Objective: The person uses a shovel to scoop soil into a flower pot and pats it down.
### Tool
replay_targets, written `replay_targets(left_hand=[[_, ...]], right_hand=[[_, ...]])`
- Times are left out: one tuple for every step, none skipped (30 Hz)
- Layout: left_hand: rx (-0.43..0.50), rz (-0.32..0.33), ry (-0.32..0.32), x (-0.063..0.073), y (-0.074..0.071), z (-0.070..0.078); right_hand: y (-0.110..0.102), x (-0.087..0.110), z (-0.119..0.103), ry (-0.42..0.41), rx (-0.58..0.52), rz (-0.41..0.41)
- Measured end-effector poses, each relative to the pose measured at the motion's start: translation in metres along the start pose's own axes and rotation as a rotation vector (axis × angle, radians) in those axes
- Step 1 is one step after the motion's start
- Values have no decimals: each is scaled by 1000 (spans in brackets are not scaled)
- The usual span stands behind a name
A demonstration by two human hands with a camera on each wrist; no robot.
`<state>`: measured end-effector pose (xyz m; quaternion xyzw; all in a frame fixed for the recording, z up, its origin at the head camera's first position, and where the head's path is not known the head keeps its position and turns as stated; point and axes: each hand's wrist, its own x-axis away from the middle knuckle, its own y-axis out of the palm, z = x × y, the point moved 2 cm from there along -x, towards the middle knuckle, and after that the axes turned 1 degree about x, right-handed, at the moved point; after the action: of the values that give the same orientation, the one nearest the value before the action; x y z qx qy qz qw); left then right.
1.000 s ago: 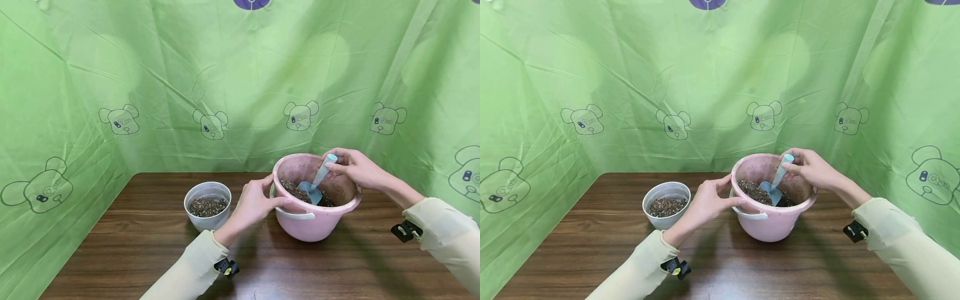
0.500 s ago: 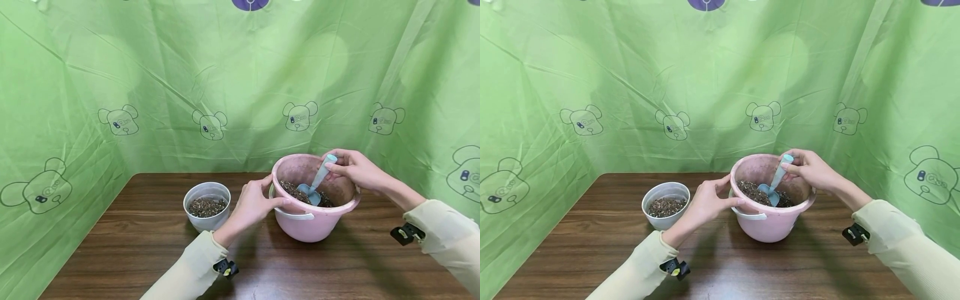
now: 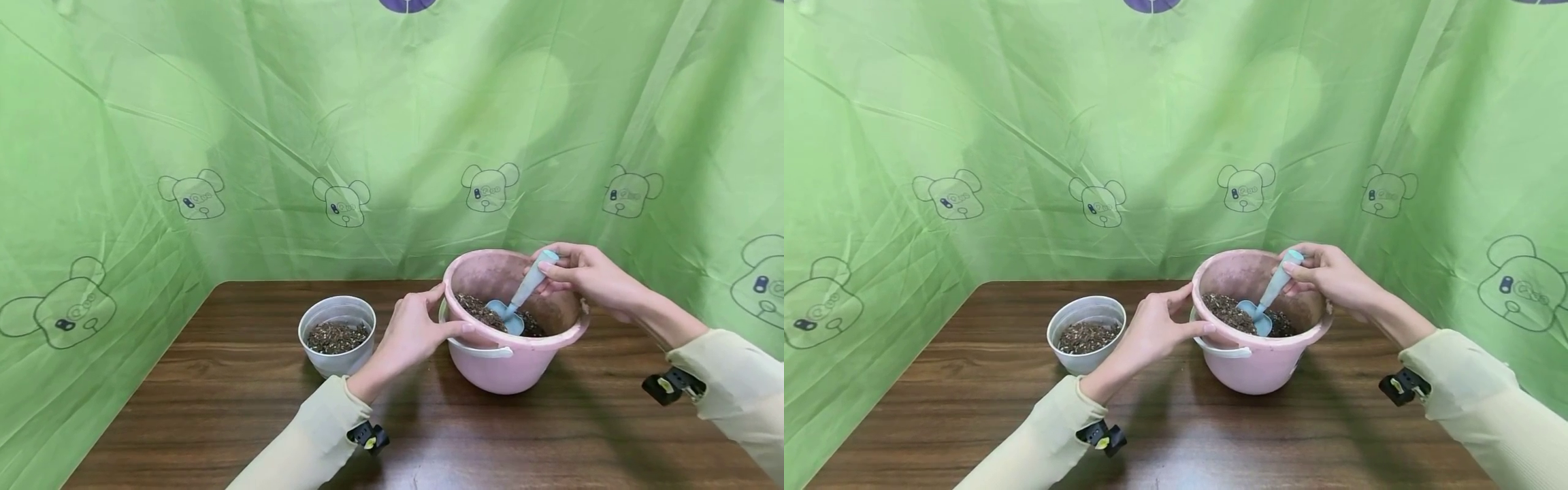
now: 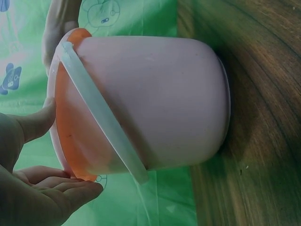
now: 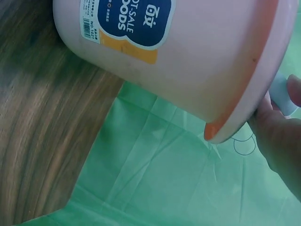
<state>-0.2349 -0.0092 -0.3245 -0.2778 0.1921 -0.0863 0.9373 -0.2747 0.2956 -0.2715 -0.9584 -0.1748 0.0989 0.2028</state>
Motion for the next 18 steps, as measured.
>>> replay_targets(left_hand=[[0,0,0,0,0,0],[1,1,-2,0,0,1],[2,2,-2,0,0,0],[2,2,-4,0,0,0],[2,1,-3,0,0,0],[1,0,-3,0,0,0],[1,1,-2,-1,0,0],[-1,0,-2,-1,0,0],[-2,-2,-1,-1,0,0],[-4,-3,-2,-1,0,0],[-5,-5,-1,-1,0,0],[-6,-6,-1,-1,0,1],[-6,-6,-1,-1,1,1],[-7,-6,-1,-1,0,1],[-7,-4,0,-1,0,1],[-7,-2,-1,-1,0,1],[-6,-1,-2,-1,0,1],[-4,1,-3,0,0,0]], right_hand=[[0,0,0,1,-4,0],[0,-1,0,4,-7,0],[0,-1,1,10,1,0],[1,-1,0,19,12,4],[1,-1,0,28,31,6],[0,-1,0,36,60,6],[0,-1,-1,46,90,7],[-1,-1,-2,54,121,7],[-1,-1,-3,60,152,7],[-2,-1,-3,62,174,6],[-2,-1,-4,62,193,4],[-3,-1,-4,59,208,2],[-3,-1,-5,57,211,4],[-3,-1,-5,53,207,4],[-3,-1,-5,50,194,1],[-2,-1,-5,49,177,0],[-2,-1,-4,49,159,0],[-1,-1,-4,48,130,-2]])
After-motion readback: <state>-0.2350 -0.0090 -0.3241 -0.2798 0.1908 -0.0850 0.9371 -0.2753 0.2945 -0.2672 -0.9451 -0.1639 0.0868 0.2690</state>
